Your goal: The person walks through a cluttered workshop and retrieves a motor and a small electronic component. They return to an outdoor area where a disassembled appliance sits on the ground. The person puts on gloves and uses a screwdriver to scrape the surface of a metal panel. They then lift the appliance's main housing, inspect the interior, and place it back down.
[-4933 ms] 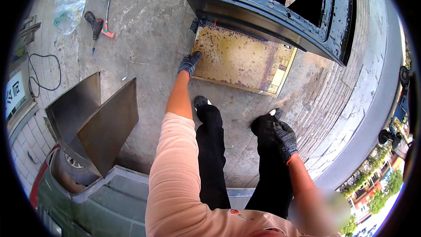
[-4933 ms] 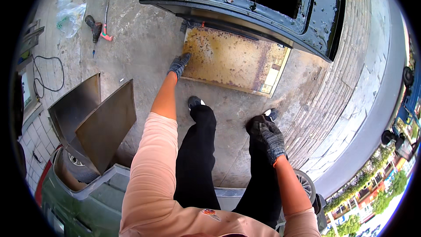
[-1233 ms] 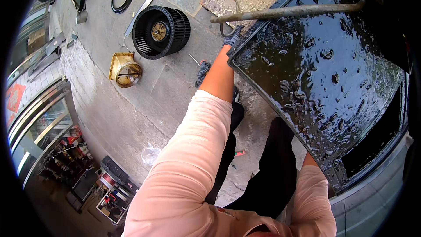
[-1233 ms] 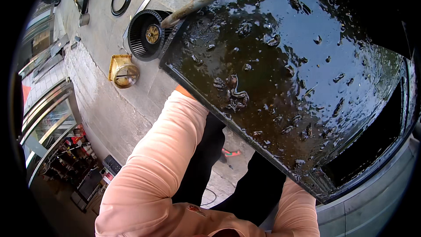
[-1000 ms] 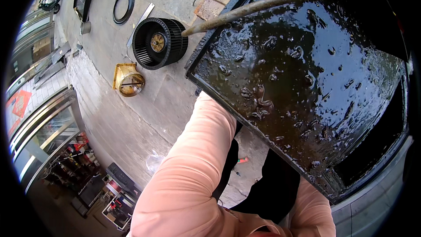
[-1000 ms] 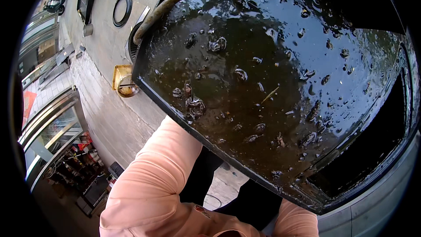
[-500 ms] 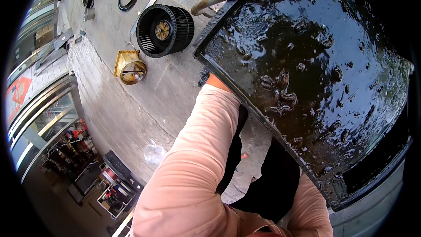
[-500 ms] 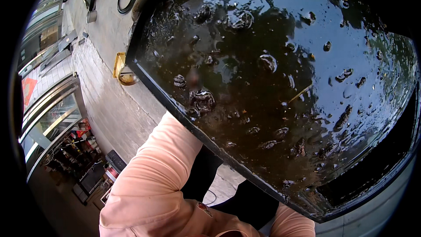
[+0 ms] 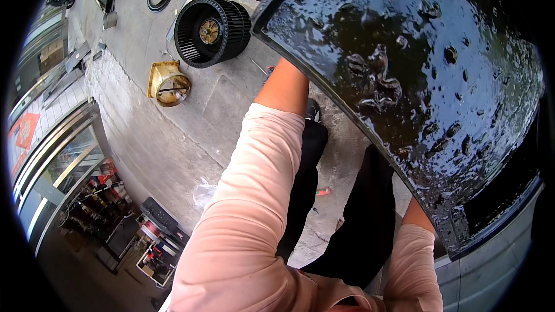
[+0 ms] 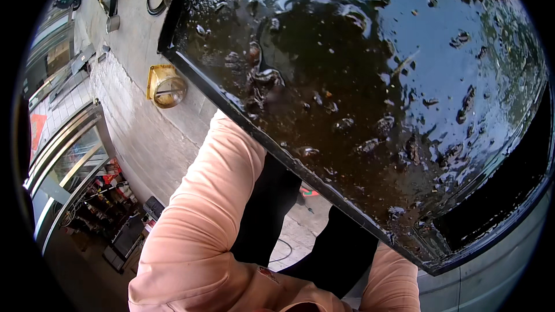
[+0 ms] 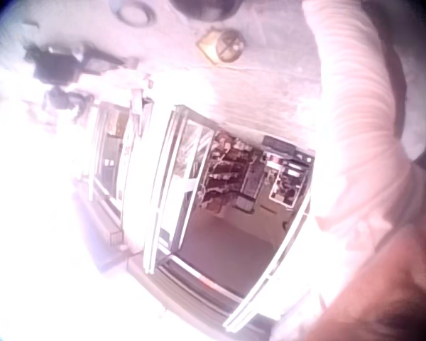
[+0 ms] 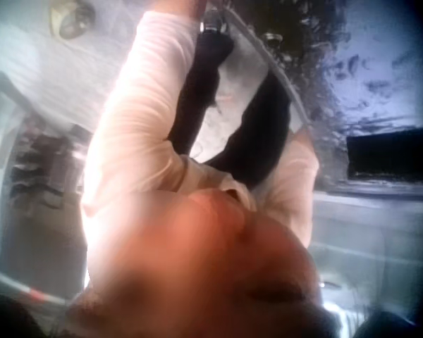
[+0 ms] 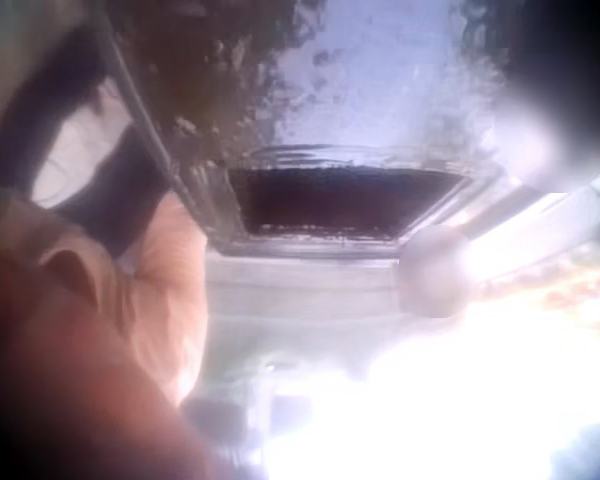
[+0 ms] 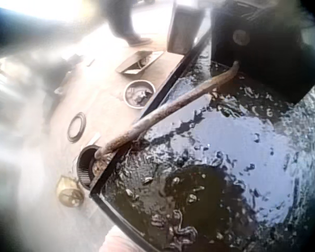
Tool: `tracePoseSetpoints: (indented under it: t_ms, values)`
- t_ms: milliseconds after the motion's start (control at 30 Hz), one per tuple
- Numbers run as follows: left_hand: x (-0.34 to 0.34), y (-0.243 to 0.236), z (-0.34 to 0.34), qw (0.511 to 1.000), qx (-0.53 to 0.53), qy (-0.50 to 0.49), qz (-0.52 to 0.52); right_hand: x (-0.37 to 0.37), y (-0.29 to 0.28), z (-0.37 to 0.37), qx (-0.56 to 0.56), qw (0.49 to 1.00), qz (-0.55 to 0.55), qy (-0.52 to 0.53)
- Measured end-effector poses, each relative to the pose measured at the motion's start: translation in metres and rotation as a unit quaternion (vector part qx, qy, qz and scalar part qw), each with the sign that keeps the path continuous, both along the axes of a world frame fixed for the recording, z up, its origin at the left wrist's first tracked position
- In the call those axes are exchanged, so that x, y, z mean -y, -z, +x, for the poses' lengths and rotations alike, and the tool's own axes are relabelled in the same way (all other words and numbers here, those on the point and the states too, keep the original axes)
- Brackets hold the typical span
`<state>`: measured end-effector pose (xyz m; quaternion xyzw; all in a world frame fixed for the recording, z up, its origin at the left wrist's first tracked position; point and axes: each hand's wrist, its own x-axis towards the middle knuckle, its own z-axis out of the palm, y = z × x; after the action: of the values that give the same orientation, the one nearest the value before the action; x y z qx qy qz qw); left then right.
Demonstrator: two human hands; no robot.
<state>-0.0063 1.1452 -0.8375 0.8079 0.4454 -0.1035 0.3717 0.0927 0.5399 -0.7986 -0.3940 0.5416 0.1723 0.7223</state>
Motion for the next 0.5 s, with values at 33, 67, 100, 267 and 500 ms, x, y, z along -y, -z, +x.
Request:
tracePoseSetpoints:
  t_ms: [33, 67, 100, 267, 500]
  values:
    - [-0.003, -0.003, 0.000, 1.000, 0.004, 0.003, -0.002, 0.000, 0.002, 0.002, 0.006, 1.000, 0.003, 0.006]
    - [-0.009, -0.006, -0.005, 1.000, 0.007, 0.000, -0.006, 0.000, 0.003, 0.003, 0.010, 1.000, 0.007, 0.013]
    - [-0.013, -0.008, -0.006, 1.000, 0.011, 0.000, -0.013, 0.001, 0.004, 0.006, 0.017, 1.000, 0.009, 0.020]
    - [-0.040, -0.034, -0.030, 0.998, -0.001, -0.022, -0.060, -0.001, 0.002, 0.012, 0.031, 0.996, 0.029, 0.074]
    - [-0.061, -0.064, -0.049, 0.988, -0.020, -0.076, -0.136, 0.001, 0.003, 0.015, 0.044, 0.989, 0.034, 0.137]
